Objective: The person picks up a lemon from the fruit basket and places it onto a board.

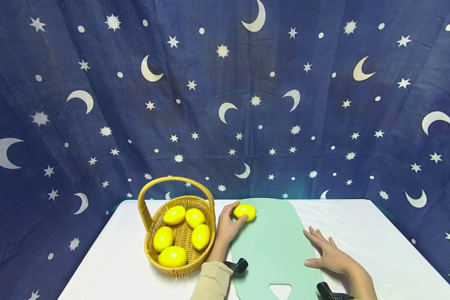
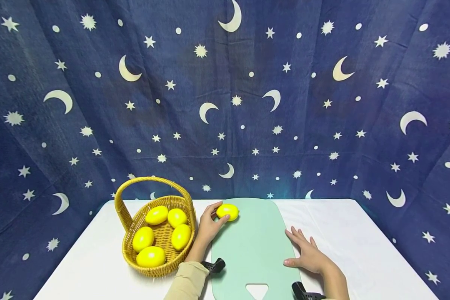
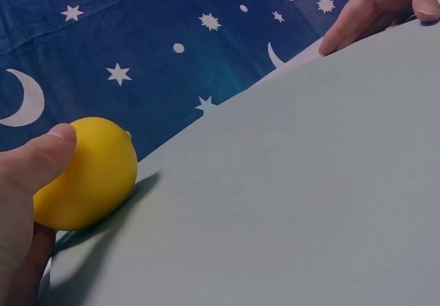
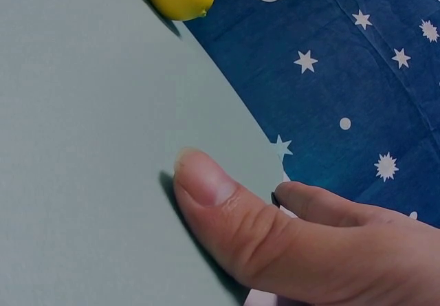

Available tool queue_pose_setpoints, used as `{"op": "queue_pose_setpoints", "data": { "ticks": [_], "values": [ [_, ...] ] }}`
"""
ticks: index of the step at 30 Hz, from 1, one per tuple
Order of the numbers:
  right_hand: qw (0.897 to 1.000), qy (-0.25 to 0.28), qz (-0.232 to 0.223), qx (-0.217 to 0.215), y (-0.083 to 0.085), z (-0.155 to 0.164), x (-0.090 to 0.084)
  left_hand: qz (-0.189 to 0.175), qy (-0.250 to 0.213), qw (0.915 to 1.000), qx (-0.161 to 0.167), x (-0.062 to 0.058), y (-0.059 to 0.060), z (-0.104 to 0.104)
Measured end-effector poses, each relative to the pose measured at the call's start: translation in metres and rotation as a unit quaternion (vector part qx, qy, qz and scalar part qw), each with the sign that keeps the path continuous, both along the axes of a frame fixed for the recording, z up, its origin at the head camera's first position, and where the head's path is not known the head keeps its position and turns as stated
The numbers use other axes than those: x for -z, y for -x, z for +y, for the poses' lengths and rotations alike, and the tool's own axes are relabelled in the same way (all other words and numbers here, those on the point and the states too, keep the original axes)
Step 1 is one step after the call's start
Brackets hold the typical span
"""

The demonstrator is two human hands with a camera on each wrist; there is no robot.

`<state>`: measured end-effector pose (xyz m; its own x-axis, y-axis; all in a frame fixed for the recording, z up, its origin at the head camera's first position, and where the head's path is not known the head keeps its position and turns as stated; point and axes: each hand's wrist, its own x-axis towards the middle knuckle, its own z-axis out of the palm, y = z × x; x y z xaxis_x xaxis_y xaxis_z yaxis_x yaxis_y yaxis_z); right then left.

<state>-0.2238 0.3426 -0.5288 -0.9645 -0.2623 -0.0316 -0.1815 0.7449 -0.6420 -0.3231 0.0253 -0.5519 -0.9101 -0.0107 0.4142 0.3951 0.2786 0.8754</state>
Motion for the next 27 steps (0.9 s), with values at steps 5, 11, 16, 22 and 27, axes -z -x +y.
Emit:
{"op": "queue_pose_setpoints", "data": {
  "ticks": [5, 11, 16, 22, 27],
  "values": [
    [1.0, 0.003, -0.008, 0.002, 0.001, -0.003, -0.001, -0.002, -0.01, 0.9999, -0.002, -0.002, -0.001, -0.002],
    [1.0, 0.006, -0.015, -0.003, 0.001, -0.005, -0.002, 0.004, 0.021, 0.9997, -0.012, -0.011, -0.002, -0.002],
    [1.0, 0.004, -0.015, -0.002, 0.003, -0.004, -0.001, 0.007, 0.057, 0.9983, -0.009, -0.031, -0.01, 0.001],
    [1.0, 0.007, -0.016, -0.009, 0.004, -0.004, -0.001, 0.035, 0.099, 0.9945, 0.0, -0.063, -0.033, 0.0],
    [1.0, 0.006, -0.012, -0.005, -0.001, 0.001, -0.003, 0.068, 0.145, 0.9851, 0.062, -0.09, -0.061, -0.007]
  ]
}}
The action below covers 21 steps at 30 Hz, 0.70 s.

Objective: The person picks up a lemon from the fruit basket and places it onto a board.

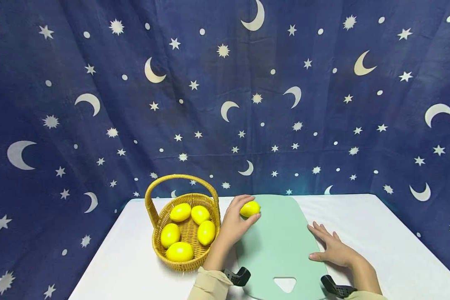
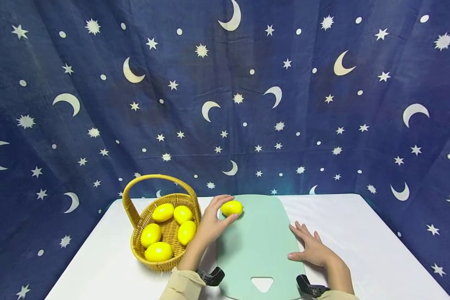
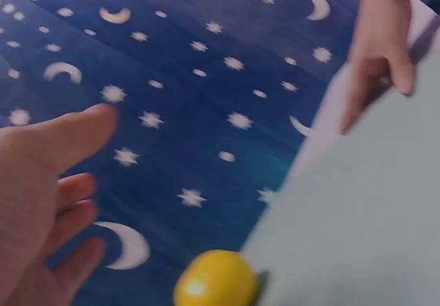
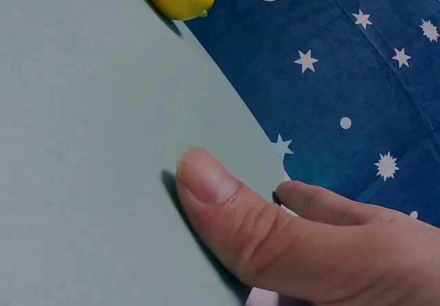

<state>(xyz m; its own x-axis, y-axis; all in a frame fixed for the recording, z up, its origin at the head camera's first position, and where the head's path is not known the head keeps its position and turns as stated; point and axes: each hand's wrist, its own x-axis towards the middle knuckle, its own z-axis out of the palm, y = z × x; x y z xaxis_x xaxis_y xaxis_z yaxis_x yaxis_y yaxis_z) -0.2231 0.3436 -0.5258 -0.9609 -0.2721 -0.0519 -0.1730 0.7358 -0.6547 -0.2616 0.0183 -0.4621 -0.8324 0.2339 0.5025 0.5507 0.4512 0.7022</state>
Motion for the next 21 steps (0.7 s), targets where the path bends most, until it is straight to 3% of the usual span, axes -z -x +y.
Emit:
{"op": "queue_pose_setpoints", "data": {
  "ticks": [4, 8, 13, 17, 21],
  "values": [
    [1.0, -0.001, 0.005, 0.001, -0.002, 0.003, -0.001, -0.016, 0.024, 0.9971, 0.071, -0.021, -0.018, -0.016],
    [1.0, 0.007, 0.01, -0.001, -0.002, 0.004, -0.001, -0.067, 0.026, 0.9887, 0.132, -0.038, -0.029, -0.038],
    [1.0, 0.016, 0.017, -0.004, -0.001, 0.003, 0.001, -0.106, 0.014, 0.9809, 0.163, -0.053, -0.036, -0.07],
    [1.0, 0.018, 0.021, -0.006, 0.0, 0.002, 0.003, -0.128, -0.013, 0.9801, 0.151, -0.048, -0.035, -0.101],
    [1.0, 0.015, 0.022, -0.005, 0.001, 0.003, 0.004, -0.159, -0.051, 0.9785, 0.121, -0.024, -0.026, -0.129]
  ]
}}
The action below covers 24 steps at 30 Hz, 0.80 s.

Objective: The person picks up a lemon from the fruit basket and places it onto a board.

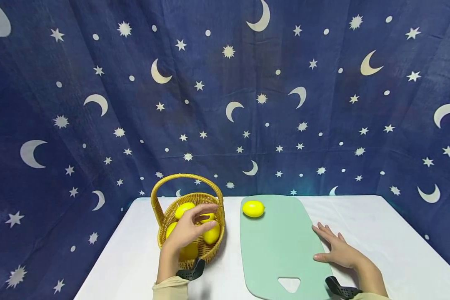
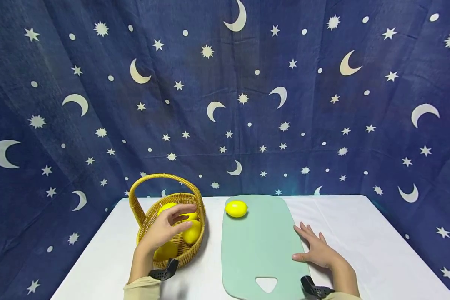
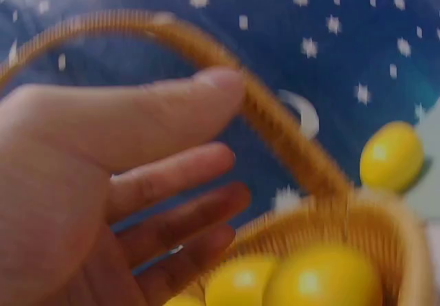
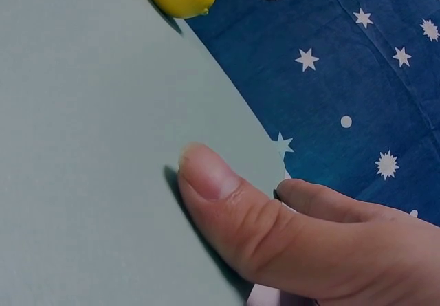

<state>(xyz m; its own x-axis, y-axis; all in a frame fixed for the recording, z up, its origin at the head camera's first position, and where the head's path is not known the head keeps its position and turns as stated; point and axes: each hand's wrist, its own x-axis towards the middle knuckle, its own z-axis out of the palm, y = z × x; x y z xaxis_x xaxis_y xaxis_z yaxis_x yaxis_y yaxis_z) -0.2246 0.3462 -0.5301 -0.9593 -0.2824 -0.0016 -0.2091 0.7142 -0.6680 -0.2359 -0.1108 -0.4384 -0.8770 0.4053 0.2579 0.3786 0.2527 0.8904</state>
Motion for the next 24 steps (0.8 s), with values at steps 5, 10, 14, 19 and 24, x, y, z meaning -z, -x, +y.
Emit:
{"op": "queue_pose_setpoints", "data": {
  "ticks": [5, 10, 14, 19, 24],
  "values": [
    [1.0, -0.004, -0.005, 0.002, -0.001, 0.0, 0.0, -0.043, 0.018, 0.9979, -0.044, 0.032, 0.009, -0.019],
    [1.0, 0.0, -0.004, 0.002, -0.001, -0.002, -0.002, -0.039, 0.085, 0.9935, -0.065, 0.044, 0.012, -0.024],
    [1.0, 0.004, -0.005, 0.0, -0.001, -0.002, 0.0, -0.032, 0.128, 0.9887, -0.07, 0.046, 0.012, -0.024],
    [1.0, 0.009, 0.002, -0.003, 0.0, -0.001, 0.003, -0.005, 0.179, 0.9809, -0.075, 0.044, 0.01, -0.02],
    [1.0, 0.013, 0.006, -0.006, 0.002, 0.002, 0.003, 0.004, 0.212, 0.9745, -0.075, 0.041, 0.012, -0.014]
  ]
}}
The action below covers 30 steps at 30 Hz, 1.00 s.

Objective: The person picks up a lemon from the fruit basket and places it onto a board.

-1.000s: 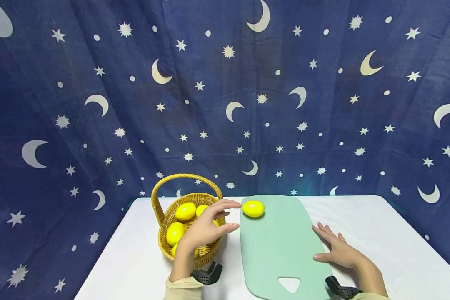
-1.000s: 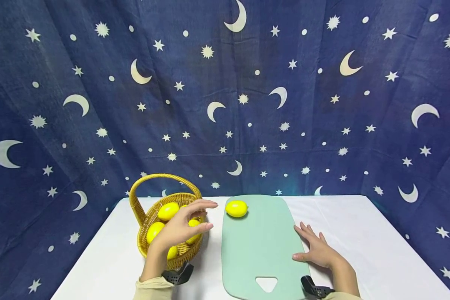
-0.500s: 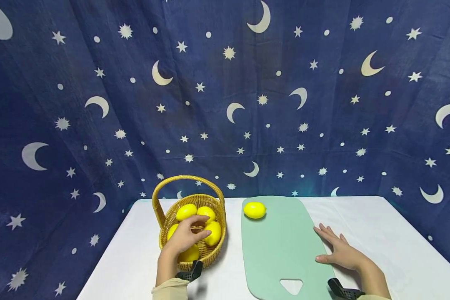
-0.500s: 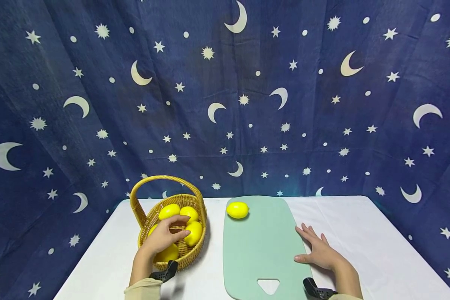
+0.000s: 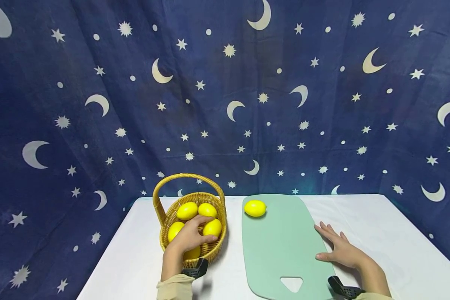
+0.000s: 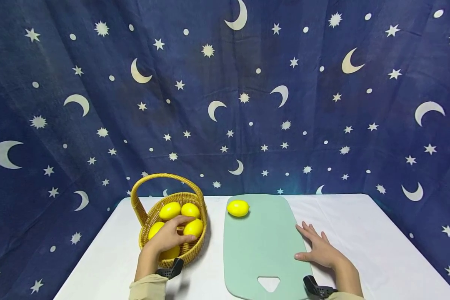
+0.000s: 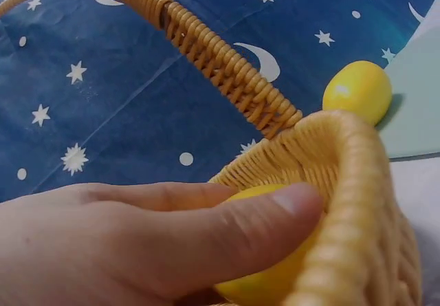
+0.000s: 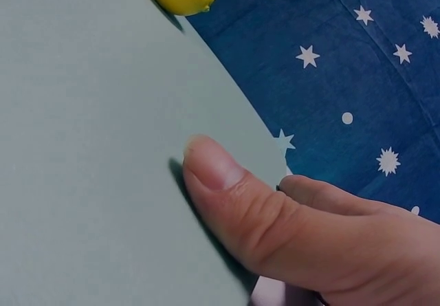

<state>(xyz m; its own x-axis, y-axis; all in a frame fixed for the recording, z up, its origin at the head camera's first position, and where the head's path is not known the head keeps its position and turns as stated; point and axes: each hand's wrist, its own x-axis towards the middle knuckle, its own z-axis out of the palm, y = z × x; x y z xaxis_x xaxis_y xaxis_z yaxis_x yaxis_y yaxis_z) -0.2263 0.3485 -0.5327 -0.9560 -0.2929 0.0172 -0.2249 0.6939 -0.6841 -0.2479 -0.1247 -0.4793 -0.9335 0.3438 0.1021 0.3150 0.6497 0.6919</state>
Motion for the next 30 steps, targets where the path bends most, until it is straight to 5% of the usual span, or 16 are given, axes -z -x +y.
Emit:
{"op": "queue_pose_setpoints", "data": {
  "ticks": [11, 20, 30],
  "values": [
    [1.0, -0.001, -0.001, 0.001, -0.0002, -0.0027, -0.0032, 0.031, 0.031, 0.9988, -0.023, 0.0066, 0.0053, 0.0056],
    [1.0, -0.006, -0.005, 0.009, -0.0031, -0.0037, -0.0044, -0.014, 0.003, 0.9972, -0.073, 0.0073, 0.0029, 0.0043],
    [1.0, -0.008, -0.008, 0.008, -0.0029, -0.0026, -0.0025, 0.0, 0.026, 0.9971, -0.072, 0.0041, 0.0011, 0.0]
  ]
}}
